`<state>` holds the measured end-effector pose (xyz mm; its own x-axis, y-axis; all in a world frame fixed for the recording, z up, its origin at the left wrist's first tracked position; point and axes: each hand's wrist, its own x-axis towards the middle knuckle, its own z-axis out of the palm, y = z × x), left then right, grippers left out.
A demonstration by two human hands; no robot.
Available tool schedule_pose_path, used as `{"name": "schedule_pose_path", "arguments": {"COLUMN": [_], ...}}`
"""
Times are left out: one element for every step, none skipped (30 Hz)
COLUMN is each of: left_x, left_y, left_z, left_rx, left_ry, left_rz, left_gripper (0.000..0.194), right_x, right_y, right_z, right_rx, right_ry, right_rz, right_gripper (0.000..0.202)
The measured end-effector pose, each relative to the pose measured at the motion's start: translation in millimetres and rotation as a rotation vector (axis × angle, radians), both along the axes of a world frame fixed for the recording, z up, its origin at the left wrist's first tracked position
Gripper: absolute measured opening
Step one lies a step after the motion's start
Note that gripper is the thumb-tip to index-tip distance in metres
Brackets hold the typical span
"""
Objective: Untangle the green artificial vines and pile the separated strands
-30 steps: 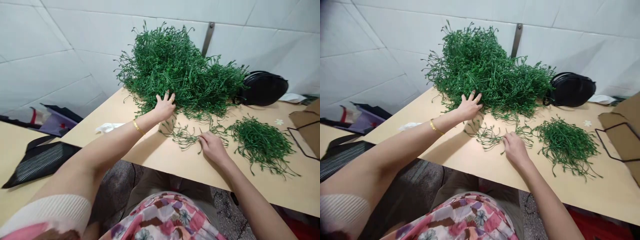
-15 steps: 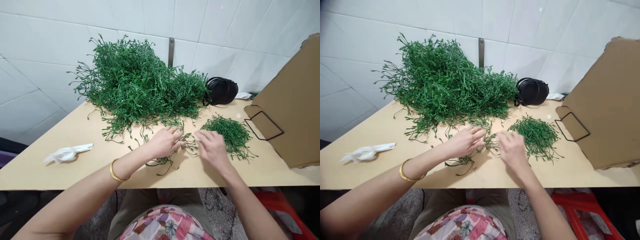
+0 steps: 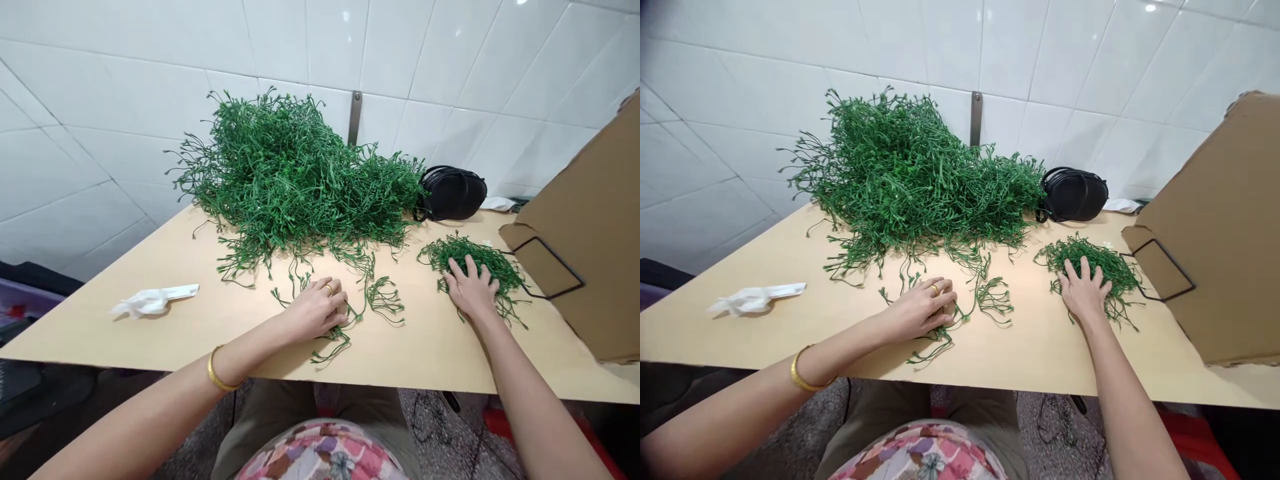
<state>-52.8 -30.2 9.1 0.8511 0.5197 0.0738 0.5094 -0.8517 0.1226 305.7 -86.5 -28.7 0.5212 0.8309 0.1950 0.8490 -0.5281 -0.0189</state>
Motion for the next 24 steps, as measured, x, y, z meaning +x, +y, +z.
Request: {"name": "schedule_pose_path", "arguments": {"left_x": [-0.1, 0.1, 0.7, 1.4, 2.5, 3.8, 5.4, 7.5, 10.1, 13.2, 16.8, 20.7, 24.7, 28.7, 32.5, 35.8, 38.7, 40.9, 42.6, 43.6, 43.8, 43.4, 42.4, 40.8], "left_y": [-1.1, -2.4, -3.8, -5.0, -5.9, -6.1, -5.5, -3.9, -1.2, 2.7, 7.5, 13.1, 19.1, 25.2, 31.2, 36.8, 41.9, 46.2, 49.8, 52.7, 55.0, 56.9, 58.6, 60.2], "left_z": [-2.4, -4.7, -6.7, -8.5, -10.0, -11.2, -11.8, -11.7, -10.6, -8.4, -5.0, -0.3, 5.3, 11.6, 18.0, 23.7, 28.2, 30.9, 31.7, 30.5, 27.5, 23.2, 18.3, 13.2], "left_rx": [0.026, 0.052, 0.077, 0.097, 0.114, 0.126, 0.130, 0.131, 0.131, 0.134, 0.139, 0.148, 0.157, 0.159, 0.154, 0.155, 0.154, 0.156, 0.153, 0.144, 0.129, 0.108, 0.084, 0.062], "left_ry": [-0.006, -0.002, 0.013, 0.037, 0.062, 0.085, 0.104, 0.118, 0.126, 0.127, 0.119, 0.103, 0.072, 0.027, -0.017, -0.072, -0.120, -0.166, -0.209, -0.241, -0.266, -0.281, -0.289, -0.295], "left_rz": [-0.002, 0.005, 0.022, 0.042, 0.061, 0.077, 0.084, 0.087, 0.090, 0.105, 0.133, 0.170, 0.226, 0.275, 0.323, 0.375, 0.414, 0.457, 0.495, 0.528, 0.556, 0.573, 0.581, 0.579], "left_gripper": [0.030, 0.031, 0.032, 0.033, 0.034, 0.034, 0.033, 0.032, 0.031, 0.031, 0.032, 0.033, 0.035, 0.036, 0.037, 0.038, 0.039, 0.041, 0.042, 0.042, 0.042, 0.042, 0.041, 0.040], "right_x": [1.5, 2.3, 2.4, 2.1, 1.4, 0.2, -1.4, -3.5, -6.2, -9.6, -13.7, -18.5, -24.0, -30.2, -36.8, -43.7, -50.8, -57.8, -64.5, -70.9, -77.0, -82.7, -88.0, -93.2], "right_y": [3.0, 5.4, 7.4, 9.0, 10.5, 11.8, 13.2, 14.6, 15.9, 17.2, 18.4, 19.3, 20.1, 20.7, 21.1, 21.6, 22.2, 23.3, 24.9, 27.2, 30.1, 33.5, 37.0, 40.5], "right_z": [-0.1, -0.5, -1.0, -1.5, -1.9, -2.0, -1.7, -1.1, -0.1, 1.2, 3.0, 5.2, 7.9, 11.1, 14.9, 19.3, 24.3, 29.5, 34.8, 39.9, 44.3, 47.9, 50.3, 51.5], "right_rx": [0.002, 0.007, 0.014, 0.021, 0.025, 0.026, 0.025, 0.019, 0.011, 0.003, -0.006, -0.010, -0.005, 0.014, 0.047, 0.094, 0.154, 0.214, 0.257, 0.278, 0.277, 0.258, 0.229, 0.206], "right_ry": [0.002, 0.001, -0.002, -0.007, -0.012, -0.017, -0.021, -0.022, -0.021, -0.017, -0.012, -0.007, -0.010, -0.023, -0.047, -0.080, -0.115, -0.136, -0.127, -0.075, 0.020, 0.149, 0.290, 0.411], "right_rz": [-0.001, -0.002, -0.003, -0.005, -0.006, -0.005, -0.004, 0.000, 0.005, 0.011, 0.013, 0.005, -0.014, -0.041, -0.066, -0.079, -0.074, -0.047, 0.009, 0.090, 0.192, 0.306, 0.421, 0.525], "right_gripper": [0.061, 0.061, 0.061, 0.062, 0.062, 0.062, 0.062, 0.062, 0.062, 0.061, 0.060, 0.059, 0.058, 0.057, 0.057, 0.057, 0.056, 0.054, 0.052, 0.049, 0.046, 0.044, 0.042, 0.041]}}
